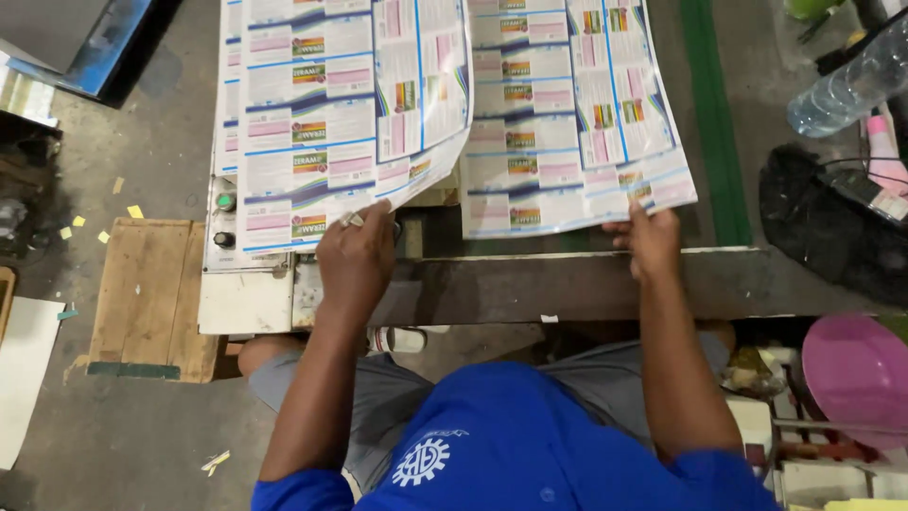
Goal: The person repeatedly folds large printed sheets in half by hand. They pick up a sheet, align the edges, fold it over, and place it on a growing stack on the table. The process is continuous and repetitive.
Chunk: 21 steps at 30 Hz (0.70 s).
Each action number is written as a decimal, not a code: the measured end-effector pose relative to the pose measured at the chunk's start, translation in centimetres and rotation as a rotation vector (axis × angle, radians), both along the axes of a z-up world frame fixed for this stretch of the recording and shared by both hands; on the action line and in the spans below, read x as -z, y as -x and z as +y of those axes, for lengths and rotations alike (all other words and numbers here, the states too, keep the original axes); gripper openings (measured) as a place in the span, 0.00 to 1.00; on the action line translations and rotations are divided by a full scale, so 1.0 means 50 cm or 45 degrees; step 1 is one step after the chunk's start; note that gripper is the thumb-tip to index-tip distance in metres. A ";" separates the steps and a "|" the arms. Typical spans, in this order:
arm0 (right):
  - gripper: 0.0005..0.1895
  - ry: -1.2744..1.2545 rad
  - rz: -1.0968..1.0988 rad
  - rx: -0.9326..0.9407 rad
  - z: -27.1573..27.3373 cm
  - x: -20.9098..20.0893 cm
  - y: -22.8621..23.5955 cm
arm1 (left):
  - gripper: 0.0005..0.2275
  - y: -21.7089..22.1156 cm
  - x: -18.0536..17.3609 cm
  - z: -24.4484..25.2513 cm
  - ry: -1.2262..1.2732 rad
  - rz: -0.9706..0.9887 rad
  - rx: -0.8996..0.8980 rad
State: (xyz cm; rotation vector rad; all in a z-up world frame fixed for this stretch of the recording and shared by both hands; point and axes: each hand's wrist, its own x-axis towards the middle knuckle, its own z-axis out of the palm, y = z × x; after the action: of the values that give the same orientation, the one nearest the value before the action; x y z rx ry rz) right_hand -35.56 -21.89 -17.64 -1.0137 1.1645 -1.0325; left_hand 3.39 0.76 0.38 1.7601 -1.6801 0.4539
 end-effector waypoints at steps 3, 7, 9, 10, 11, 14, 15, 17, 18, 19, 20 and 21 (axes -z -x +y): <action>0.16 -0.017 -0.015 -0.028 -0.041 -0.022 -0.020 | 0.07 0.014 0.008 0.021 0.009 0.068 0.014; 0.23 -0.076 -0.020 -0.006 -0.006 -0.052 -0.037 | 0.09 0.040 0.024 0.049 0.010 0.159 0.006; 0.26 -0.101 -0.063 -0.063 0.057 -0.032 -0.044 | 0.09 0.071 0.022 0.050 0.081 0.167 0.071; 0.29 -0.143 -0.096 -0.120 0.094 -0.019 -0.045 | 0.09 0.088 0.024 0.054 0.134 0.184 0.135; 0.29 -0.134 -0.100 -0.113 0.136 -0.035 -0.066 | 0.09 0.108 0.034 0.050 0.142 0.180 0.144; 0.29 -0.029 -0.035 -0.525 0.253 -0.097 -0.131 | 0.08 0.169 0.063 0.037 0.187 0.195 0.310; 0.28 -0.007 -0.084 -0.620 0.289 -0.127 -0.152 | 0.08 0.191 0.074 0.035 0.159 0.208 0.351; 0.27 0.029 -0.139 -0.712 0.320 -0.137 -0.179 | 0.09 0.224 0.083 0.029 0.140 0.207 0.396; 0.23 -0.011 -0.194 -0.658 0.322 -0.115 -0.182 | 0.09 0.239 0.082 0.030 0.107 0.188 0.431; 0.20 -0.051 -0.249 -0.603 0.325 -0.093 -0.186 | 0.10 0.253 0.081 0.032 0.073 0.170 0.465; 0.20 -0.044 -0.254 -0.602 0.316 -0.073 -0.180 | 0.10 0.258 0.076 0.035 0.077 0.163 0.467; 0.17 -0.075 -0.265 -0.492 0.308 -0.053 -0.175 | 0.11 0.262 0.072 0.038 0.026 0.133 0.504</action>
State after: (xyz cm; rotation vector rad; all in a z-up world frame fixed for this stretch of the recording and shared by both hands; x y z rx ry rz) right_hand -26.83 -6.48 -15.01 -1.0096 0.7856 -0.7695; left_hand -9.72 2.66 -3.21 1.3629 -1.8804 0.1955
